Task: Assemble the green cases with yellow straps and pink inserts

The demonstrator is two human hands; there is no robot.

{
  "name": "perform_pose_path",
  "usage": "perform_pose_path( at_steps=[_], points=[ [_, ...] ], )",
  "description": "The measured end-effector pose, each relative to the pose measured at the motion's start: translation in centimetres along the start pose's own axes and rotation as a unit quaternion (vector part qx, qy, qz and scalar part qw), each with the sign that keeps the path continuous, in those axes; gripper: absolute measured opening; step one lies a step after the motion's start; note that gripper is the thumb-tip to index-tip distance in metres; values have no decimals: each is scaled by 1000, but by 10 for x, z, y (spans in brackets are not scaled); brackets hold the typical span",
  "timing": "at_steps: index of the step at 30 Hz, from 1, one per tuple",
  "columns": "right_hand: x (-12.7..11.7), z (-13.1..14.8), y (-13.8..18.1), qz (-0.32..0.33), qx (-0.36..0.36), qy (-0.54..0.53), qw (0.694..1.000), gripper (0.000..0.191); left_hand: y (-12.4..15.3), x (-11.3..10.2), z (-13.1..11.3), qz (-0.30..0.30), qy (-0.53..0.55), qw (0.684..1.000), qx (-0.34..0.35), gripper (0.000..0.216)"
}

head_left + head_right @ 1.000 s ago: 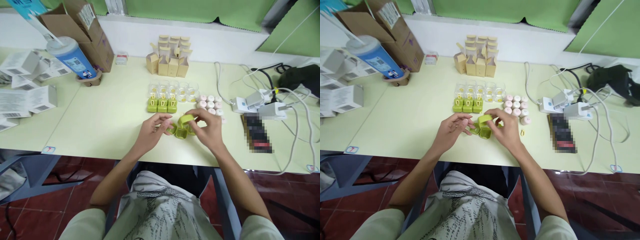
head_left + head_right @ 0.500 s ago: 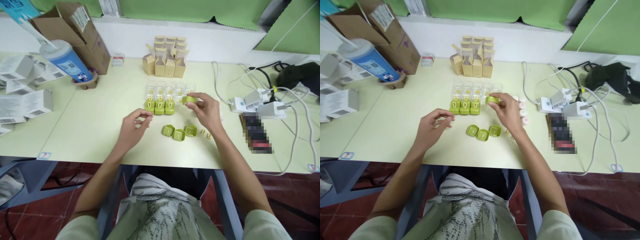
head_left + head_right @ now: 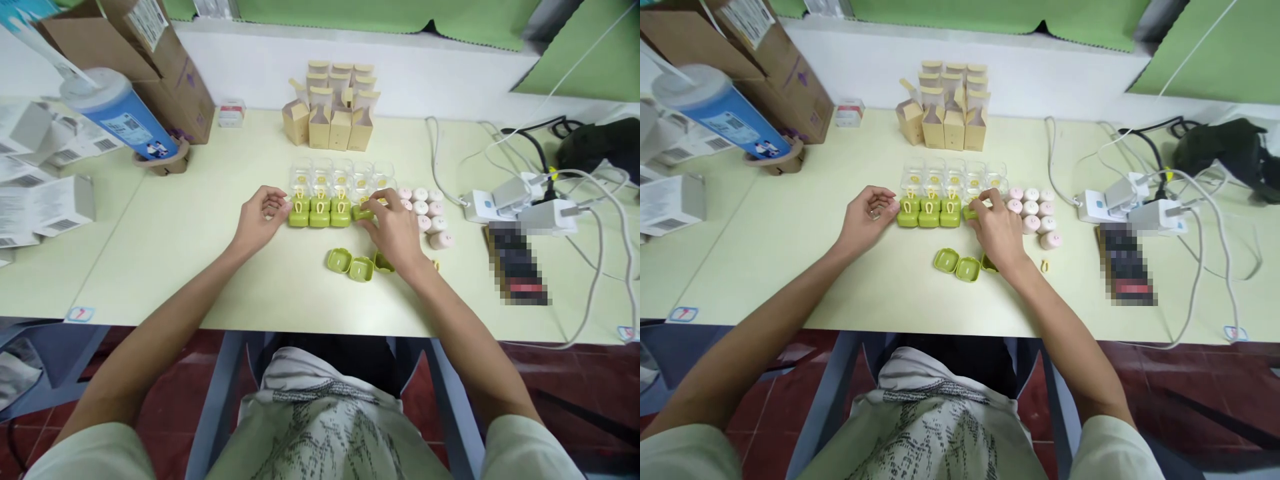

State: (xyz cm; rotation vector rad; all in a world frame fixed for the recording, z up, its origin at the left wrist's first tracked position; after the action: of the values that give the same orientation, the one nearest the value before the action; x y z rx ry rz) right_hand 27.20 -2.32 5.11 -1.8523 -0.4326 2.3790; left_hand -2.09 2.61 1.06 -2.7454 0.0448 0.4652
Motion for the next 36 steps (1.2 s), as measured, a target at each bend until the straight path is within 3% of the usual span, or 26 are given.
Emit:
perform_pose_path(
  at_steps=[18,24,26,29,33,36],
  points=[
    [2,-1,1,-1,-8,-37,999,44,6,1,-2,20,-35,999,9,46],
    [-24,-9,5,-35,1,-96,995,39,5,0,0,18,-35,999,3,48],
    [-35,-16,-5,-41,2,-101,994,36,6,0,1,14,-38,999,3,50],
    [-41,-23,-40,0,-32,-61,998,34,7,0,3,12,-37,999,4,51],
    [-29,-31,-99,73,-74,-51,993,35,-3,-9,7,-25,-40,999,4,48],
    [-14,-27,-127,79,-95,-93,988,27,-29,-14,16,-30,-29,999,3,52]
  ],
)
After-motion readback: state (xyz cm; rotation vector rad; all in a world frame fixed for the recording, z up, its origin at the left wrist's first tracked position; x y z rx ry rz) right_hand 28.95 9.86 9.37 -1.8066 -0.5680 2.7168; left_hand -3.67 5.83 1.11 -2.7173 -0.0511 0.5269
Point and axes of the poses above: each hand's wrist, its own y-axis away from the middle knuckle, its own x-axis out of the palm, z = x × y, the point moved 6 cm from there along -y, towards the middle knuckle, and after that the axes turned 5 degrees about x, right-handed, at the moved point
